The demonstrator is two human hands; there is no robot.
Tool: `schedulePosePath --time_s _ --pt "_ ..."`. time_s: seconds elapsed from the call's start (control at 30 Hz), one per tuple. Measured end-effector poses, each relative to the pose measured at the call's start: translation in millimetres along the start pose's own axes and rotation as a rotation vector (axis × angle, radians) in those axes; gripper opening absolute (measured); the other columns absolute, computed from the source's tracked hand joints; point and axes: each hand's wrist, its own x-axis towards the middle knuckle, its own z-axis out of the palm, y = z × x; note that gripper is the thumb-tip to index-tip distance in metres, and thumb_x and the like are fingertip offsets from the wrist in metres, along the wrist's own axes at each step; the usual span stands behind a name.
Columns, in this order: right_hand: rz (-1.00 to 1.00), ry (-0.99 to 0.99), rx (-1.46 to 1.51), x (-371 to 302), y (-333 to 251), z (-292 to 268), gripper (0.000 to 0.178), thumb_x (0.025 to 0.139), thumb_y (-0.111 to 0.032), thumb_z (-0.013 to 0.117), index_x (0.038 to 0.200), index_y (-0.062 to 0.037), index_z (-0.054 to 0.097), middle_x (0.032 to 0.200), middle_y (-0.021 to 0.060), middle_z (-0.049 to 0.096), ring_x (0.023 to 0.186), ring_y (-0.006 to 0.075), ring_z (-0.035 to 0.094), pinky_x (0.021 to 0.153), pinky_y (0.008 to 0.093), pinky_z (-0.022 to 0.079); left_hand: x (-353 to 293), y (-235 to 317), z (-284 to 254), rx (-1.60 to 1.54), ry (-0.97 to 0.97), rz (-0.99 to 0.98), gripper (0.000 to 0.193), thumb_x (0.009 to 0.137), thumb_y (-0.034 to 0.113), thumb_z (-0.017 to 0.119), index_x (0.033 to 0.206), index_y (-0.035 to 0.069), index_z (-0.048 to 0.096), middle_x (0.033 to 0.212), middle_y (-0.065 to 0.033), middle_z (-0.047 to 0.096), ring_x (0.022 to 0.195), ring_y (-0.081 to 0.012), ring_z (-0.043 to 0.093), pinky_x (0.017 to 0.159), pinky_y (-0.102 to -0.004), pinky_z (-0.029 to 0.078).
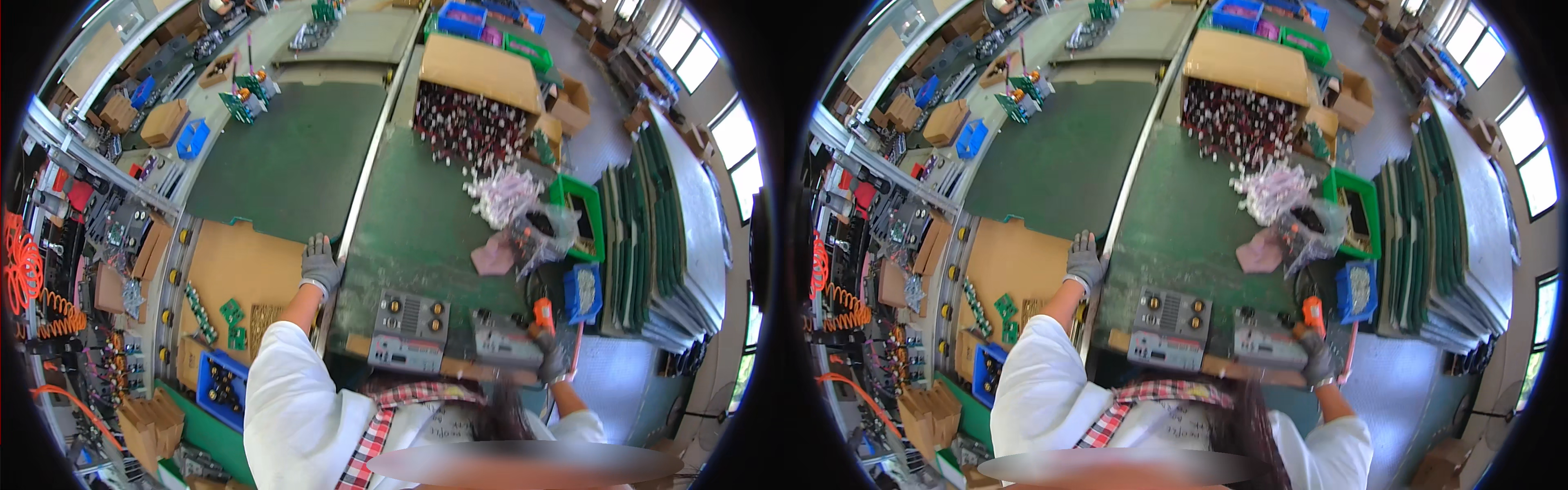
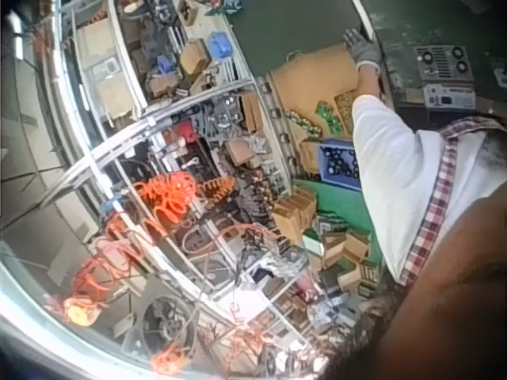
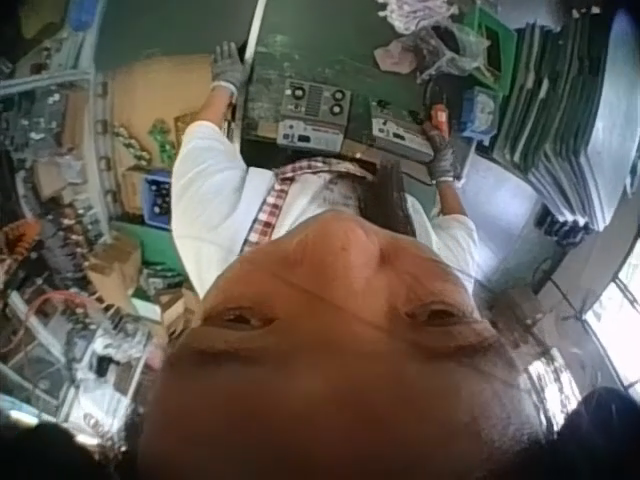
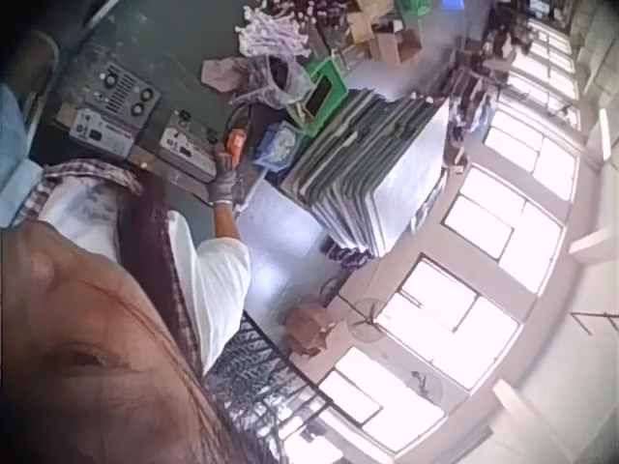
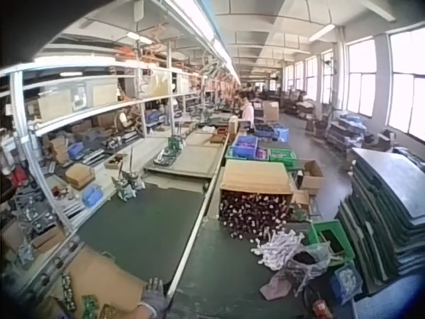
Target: The recorder is assembling an electronic device by installing circuit boards and using a power screwdriver.
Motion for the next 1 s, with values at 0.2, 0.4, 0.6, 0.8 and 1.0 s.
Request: schedulePosePath --time_s 0.2,0.4,0.6,0.8,1.0 --pt "0.255 0.324 -0.039 24.2 33.7 11.5 0.033 0.072 -0.023 0.061 0.102 -0.0097 0.057 0.091 0.0179 0.059 0.084 0.0349 0.057 0.07 0.0413 0.045 -99.3 -25.2 -1.1 -0.006 -0.004 0.055 0.068 0.079 0.04 0.044 0.129 -0.001 0.024 0.136 -0.0156 0.022 0.127 -0.0314 0.018 0.102 -0.0402 0.018" --pt "0.28 0.184 0.023 44.2 67.2 15.8 0.037 0.075 -0.03 0.06 0.104 -0.0082 0.056 0.089 0.0172 0.059 0.084 0.034 0.056 0.071 0.0407 0.044 -152.6 -33.0 8.3 -0.013 -0.162 0.051 0.062 0.078 0.034 0.048 0.127 0.001 0.03 0.132 -0.016 0.029 0.123 -0.0311 0.025 0.1 -0.04 0.024" --pt "0.282 0.11 0.17 59.7 29.6 0.8 0.038 0.074 -0.032 0.058 0.102 -0.006 0.057 0.091 0.0152 0.06 0.086 0.0331 0.056 0.074 0.0382 0.044 -152.7 39.5 -34.1 -0.193 0.235 0.654 0.052 0.07 0.012 0.051 0.121 0.01 0.039 0.127 -0.0106 0.037 0.117 -0.0286 0.035 0.099 -0.0405 0.026" --pt "0.254 0.047 0.349 62.4 56.8 13.1 0.023 0.078 -0.014 0.056 0.096 0.0006 0.059 0.093 0.0106 0.062 0.089 0.0179 0.057 0.076 0.0297 0.044 -118.6 43.7 -38.0 -0.12 0.245 1.154 0.054 0.071 0.022 0.053 0.121 0.01 0.038 0.126 -0.0125 0.037 0.117 -0.029 0.036 0.099 -0.0427 0.027" --pt "0.216 0.132 0.448 70.0 35.6 2.9 0.022 0.077 -0.012 0.052 0.092 0.0027 0.06 0.086 0.0096 0.062 0.08 0.0172 0.057 0.073 0.0281 0.043 -105.4 57.3 -72.0 -0.272 0.416 1.314 0.041 0.071 0.023 0.054 0.107 0.005 0.045 0.116 -0.014 0.046 0.11 -0.0283 0.043 0.096 -0.043 0.032"
